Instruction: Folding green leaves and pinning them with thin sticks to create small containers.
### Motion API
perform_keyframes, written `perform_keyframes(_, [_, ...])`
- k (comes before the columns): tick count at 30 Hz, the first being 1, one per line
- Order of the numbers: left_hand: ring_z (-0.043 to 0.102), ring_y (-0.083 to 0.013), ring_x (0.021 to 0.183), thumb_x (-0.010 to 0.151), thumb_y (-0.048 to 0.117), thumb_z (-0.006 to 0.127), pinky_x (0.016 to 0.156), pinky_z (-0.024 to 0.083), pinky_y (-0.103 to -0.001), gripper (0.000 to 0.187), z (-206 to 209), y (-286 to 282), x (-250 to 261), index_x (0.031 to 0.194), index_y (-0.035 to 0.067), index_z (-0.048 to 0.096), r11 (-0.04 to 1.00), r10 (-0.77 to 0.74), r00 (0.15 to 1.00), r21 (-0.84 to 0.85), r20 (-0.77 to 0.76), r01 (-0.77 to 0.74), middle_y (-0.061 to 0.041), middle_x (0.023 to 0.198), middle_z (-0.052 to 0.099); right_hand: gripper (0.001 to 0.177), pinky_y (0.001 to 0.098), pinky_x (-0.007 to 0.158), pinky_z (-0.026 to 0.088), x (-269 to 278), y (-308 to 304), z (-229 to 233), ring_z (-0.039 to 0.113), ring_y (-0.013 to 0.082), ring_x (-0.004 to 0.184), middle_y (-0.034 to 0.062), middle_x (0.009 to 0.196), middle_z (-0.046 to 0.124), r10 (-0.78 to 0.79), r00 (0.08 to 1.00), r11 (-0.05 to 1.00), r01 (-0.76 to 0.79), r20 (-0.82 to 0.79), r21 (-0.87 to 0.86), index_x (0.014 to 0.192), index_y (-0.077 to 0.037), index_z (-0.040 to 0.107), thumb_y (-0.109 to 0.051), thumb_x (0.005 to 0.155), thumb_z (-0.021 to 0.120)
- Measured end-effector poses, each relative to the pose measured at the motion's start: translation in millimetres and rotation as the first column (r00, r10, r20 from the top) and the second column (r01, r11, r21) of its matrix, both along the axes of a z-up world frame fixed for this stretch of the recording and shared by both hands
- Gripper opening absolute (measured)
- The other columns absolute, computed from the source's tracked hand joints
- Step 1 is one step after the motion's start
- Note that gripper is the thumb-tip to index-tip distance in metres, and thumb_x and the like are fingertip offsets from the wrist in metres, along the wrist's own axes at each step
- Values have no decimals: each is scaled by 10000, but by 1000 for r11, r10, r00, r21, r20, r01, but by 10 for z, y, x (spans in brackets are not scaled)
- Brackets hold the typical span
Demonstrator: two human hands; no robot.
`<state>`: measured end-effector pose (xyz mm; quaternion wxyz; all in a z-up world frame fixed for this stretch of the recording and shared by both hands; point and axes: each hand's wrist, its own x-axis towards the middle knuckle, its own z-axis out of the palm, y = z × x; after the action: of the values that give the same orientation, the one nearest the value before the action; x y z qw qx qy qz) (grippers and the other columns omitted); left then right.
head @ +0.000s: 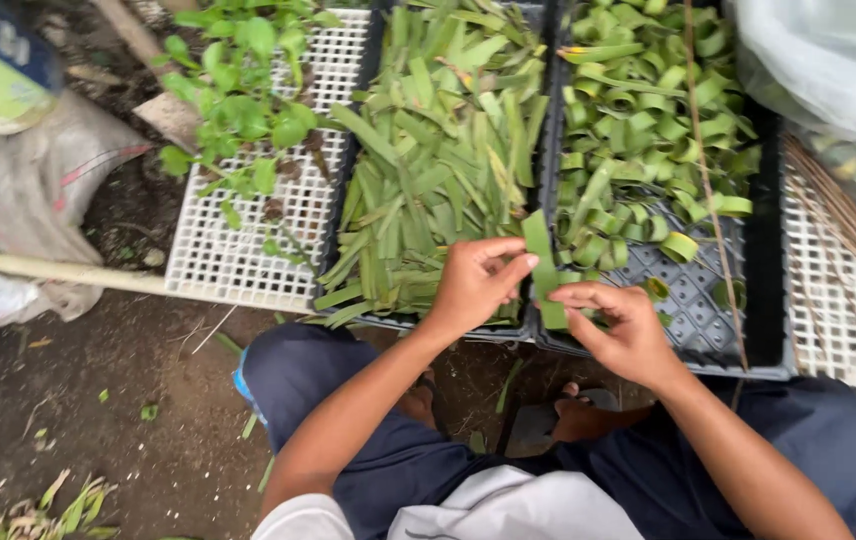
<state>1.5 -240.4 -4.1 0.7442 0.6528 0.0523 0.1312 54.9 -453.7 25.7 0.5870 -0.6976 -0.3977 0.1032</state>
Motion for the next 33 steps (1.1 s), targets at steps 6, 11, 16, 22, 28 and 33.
perform_keyframes(6, [637, -117, 471, 939, -18, 686, 383, 564, -189, 156, 284, -95, -45, 1078, -61, 744, 982, -28, 994, 191, 101, 9, -223, 887, 753, 75, 240, 501, 483, -35, 96, 46, 557, 87, 460, 61, 540, 709, -110, 989, 992, 115, -102, 50, 890, -35, 779, -29, 917, 709])
perform_keyframes(11, [662, -121, 493, 933, -14, 689, 381, 534, -196, 206, 212, -136, -10, 1124, 19, 758, 965, -22, 981, 262, 191, -29, -163, 906, 772, 112, 215, 464, 478, -81, 96, 110, 587, 82, 436, 62, 557, 727, -128, 971, 991, 131, -201, -2, 846, -26, 750, -31, 936, 683])
perform_keyframes(16, [679, -149, 610, 929, -50, 660, 433, 486, -242, 254, 346, -162, -52, 1133, 49, 774, 917, -36, 958, 390, 283, -81, -139, 942, 776, 135, 199, 444, 469, -49, 70, 34, 571, 81, 421, 84, 545, 713, -125, 944, 992, 127, -305, -15, 825, -14, 737, -39, 940, 672])
perform_keyframes(22, [716, -172, 706, 945, -65, 651, 539, 547, -257, 275, 443, -159, -107, 1150, 71, 773, 829, -98, 922, 543, 374, -132, -95, 981, 778, 139, 200, 425, 473, -35, 25, 23, 579, 76, 415, 94, 555, 713, -127, 932, 992, 119, -340, -43, 808, -4, 731, -31, 928, 667])
perform_keyframes(28, [625, -143, 564, 959, -49, 655, 436, 497, -244, 283, 425, -119, -106, 1187, 86, 754, 722, -162, 874, 659, 457, -211, -111, 950, 762, 132, 188, 416, 473, -22, -22, 16, 580, 68, 403, 102, 546, 712, -114, 939, 993, 108, -324, -35, 798, 5, 731, 6, 892, 639])
perform_keyframes(33, [604, -123, 522, 973, 18, 672, 407, 488, -225, 269, 390, -106, -93, 1197, 143, 752, 562, -215, 804, 743, 554, -362, -68, 949, 747, 168, 200, 428, 483, -4, -73, 26, 589, 71, 422, 104, 557, 706, -85, 949, 996, 86, -302, -10, 828, 23, 729, 64, 863, 570])
